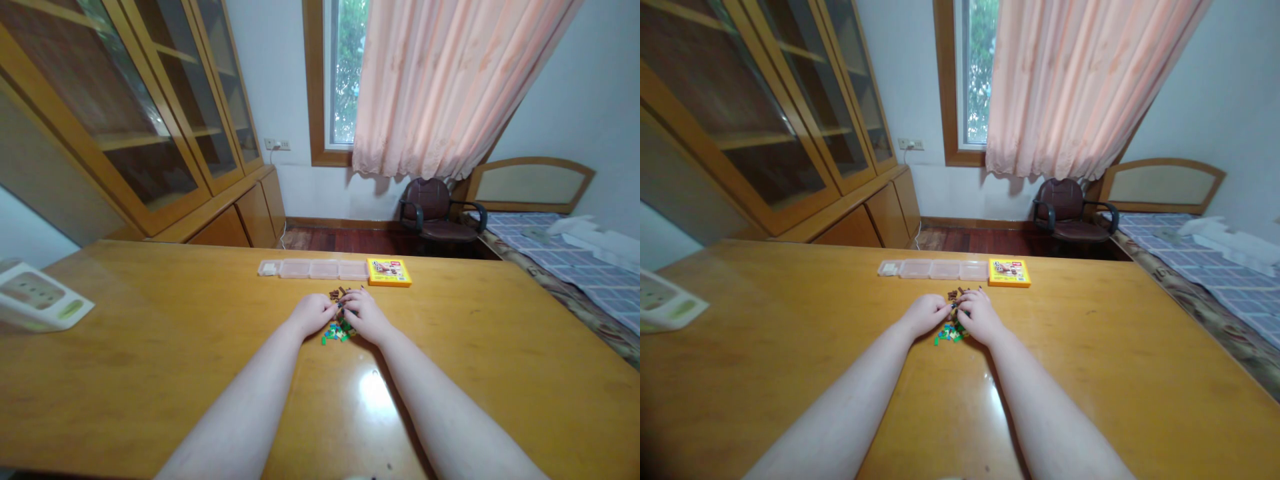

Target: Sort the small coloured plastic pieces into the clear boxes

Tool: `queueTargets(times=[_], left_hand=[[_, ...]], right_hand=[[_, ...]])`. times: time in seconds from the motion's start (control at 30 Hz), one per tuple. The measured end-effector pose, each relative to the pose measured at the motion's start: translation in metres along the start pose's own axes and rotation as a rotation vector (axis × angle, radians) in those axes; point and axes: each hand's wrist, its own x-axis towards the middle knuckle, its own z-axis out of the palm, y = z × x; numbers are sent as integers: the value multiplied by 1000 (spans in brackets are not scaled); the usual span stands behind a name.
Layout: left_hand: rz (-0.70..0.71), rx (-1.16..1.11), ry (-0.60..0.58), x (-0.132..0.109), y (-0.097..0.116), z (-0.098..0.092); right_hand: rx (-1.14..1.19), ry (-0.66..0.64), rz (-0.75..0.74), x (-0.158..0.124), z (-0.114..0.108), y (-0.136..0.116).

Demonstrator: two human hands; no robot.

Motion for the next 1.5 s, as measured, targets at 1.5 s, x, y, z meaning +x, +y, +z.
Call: queueTargets(times=[1.5], left_hand=[[-75, 26, 109, 0, 0, -2]], right_hand=[[-86, 111, 171, 1, 1, 5]])
